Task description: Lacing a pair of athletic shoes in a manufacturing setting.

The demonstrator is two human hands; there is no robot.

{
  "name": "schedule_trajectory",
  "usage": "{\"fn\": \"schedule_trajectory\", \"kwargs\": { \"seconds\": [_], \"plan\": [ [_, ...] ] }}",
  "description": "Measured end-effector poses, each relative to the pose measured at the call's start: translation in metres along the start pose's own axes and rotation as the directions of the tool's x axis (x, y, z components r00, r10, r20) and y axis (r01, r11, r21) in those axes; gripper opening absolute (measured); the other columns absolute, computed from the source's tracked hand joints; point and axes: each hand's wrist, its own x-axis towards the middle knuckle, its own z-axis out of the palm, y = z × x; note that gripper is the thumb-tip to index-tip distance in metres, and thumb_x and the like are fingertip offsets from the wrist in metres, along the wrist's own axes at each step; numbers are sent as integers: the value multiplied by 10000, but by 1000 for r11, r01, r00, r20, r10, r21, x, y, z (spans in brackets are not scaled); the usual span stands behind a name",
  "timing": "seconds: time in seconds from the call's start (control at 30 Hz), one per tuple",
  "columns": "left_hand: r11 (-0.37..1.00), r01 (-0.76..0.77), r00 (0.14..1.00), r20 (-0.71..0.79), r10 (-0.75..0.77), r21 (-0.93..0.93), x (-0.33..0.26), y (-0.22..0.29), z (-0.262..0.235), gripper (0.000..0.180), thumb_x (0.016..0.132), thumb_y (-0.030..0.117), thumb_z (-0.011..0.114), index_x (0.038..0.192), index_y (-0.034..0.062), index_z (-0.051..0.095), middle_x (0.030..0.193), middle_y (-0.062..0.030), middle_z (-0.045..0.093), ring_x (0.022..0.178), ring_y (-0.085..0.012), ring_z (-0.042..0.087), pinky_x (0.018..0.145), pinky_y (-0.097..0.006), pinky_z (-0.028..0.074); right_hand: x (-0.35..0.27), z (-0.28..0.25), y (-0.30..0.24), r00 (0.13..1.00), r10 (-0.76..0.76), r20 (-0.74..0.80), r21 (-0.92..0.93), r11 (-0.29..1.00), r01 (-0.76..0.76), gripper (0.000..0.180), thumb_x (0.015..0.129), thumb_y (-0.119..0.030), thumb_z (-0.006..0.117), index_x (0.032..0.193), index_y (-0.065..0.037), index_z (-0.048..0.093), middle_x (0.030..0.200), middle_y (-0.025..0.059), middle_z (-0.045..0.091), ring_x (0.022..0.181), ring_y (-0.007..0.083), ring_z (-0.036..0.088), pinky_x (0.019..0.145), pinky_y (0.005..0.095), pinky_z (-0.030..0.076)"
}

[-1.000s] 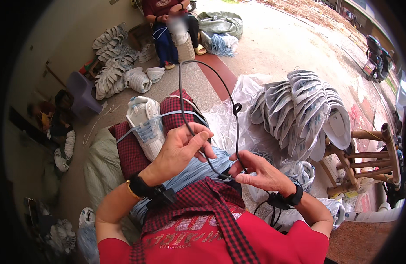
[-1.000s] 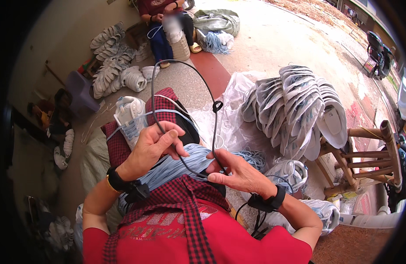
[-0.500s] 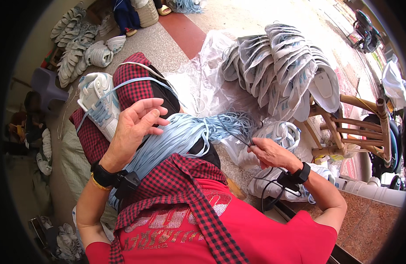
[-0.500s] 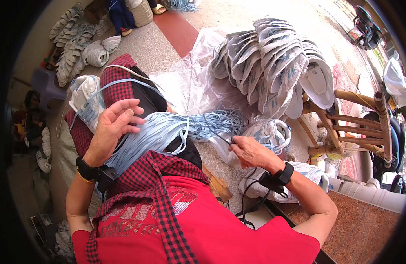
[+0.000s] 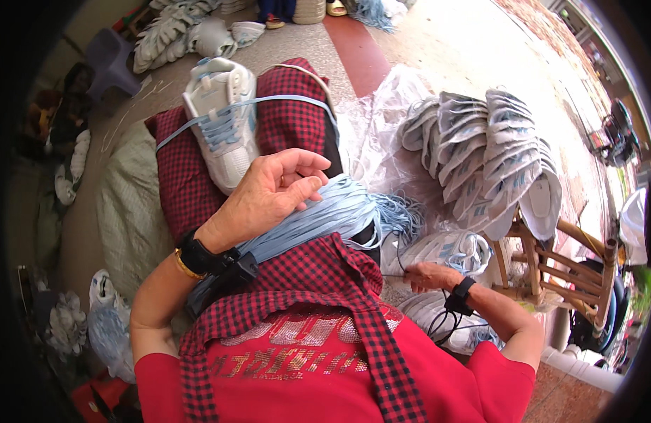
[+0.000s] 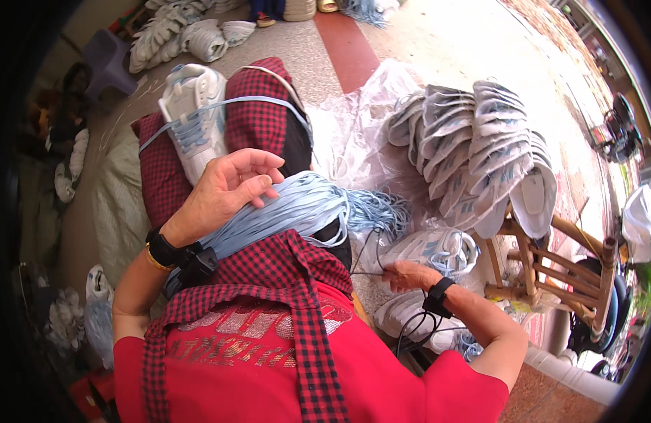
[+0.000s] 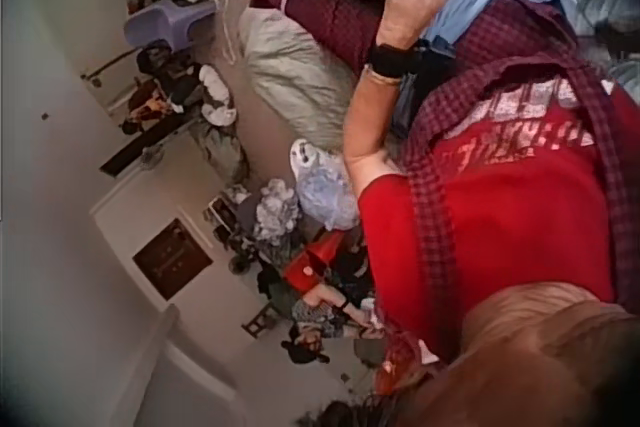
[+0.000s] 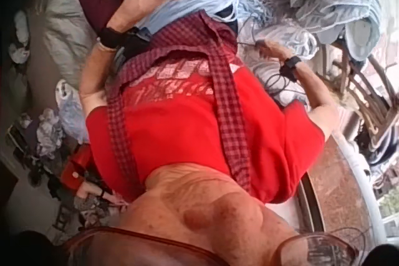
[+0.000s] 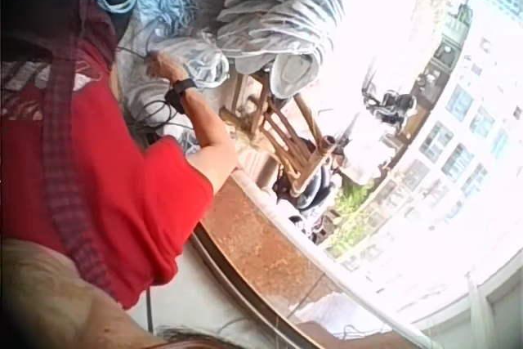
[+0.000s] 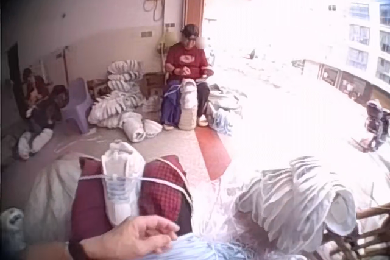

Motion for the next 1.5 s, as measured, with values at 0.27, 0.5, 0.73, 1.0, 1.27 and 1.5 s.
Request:
{"fn": "schedule_trajectory", "kwargs": {
  "seconds": [0.27,0.5,0.73,1.0,1.27,1.5],
  "plan": [
    [972,-202,920,-318,230,119,-48,19,-76,312,998,172,600,1272,21,588,1055,-57,676,955,-118,656,768,-256,543,13,69,134,978,-181,-101,-421,899,123,330,922,-284,536,1078,-13,642,1068,226,671,948,385,675,806,486,525],
    [908,-125,679,-634,371,399,-48,-10,-133,240,970,142,624,1178,27,650,1019,-55,705,915,-120,666,768,-277,548,-54,-79,-191,618,-533,-577,-640,766,64,163,893,-90,567,917,14,690,814,210,674,759,383,677,667,413,527],
    [627,-109,725,-370,581,771,-11,-29,-136,360,791,49,738,1104,33,560,996,-113,645,985,-281,617,899,-407,473,1,-128,-369,63,-924,-377,-903,382,196,349,827,-13,659,1161,-5,560,1036,160,620,1010,363,561,893,427,465],
    [385,-212,686,-144,713,898,-2,-46,-161,192,857,87,703,1018,54,603,848,-107,587,750,-296,638,666,-393,522,49,-161,-388,239,-952,-193,-934,253,253,188,887,-35,596,1069,-36,549,918,161,609,832,367,629,701,446,509],
    [322,-74,664,-194,722,944,-51,-63,-213,172,869,54,679,1040,70,682,807,-100,608,697,-293,626,612,-393,507,-1,-195,-352,266,-949,-169,-973,204,109,87,900,-55,627,985,-71,624,811,125,614,702,356,646,587,429,512],
    [410,301,505,-509,697,861,-206,-39,-285,173,926,13,616,1089,15,675,887,-154,666,778,-286,665,685,-348,512,-127,-250,-289,103,-883,-459,-874,428,-230,58,909,7,585,945,0,631,858,180,644,755,363,663,642,386,510]
  ]
}}
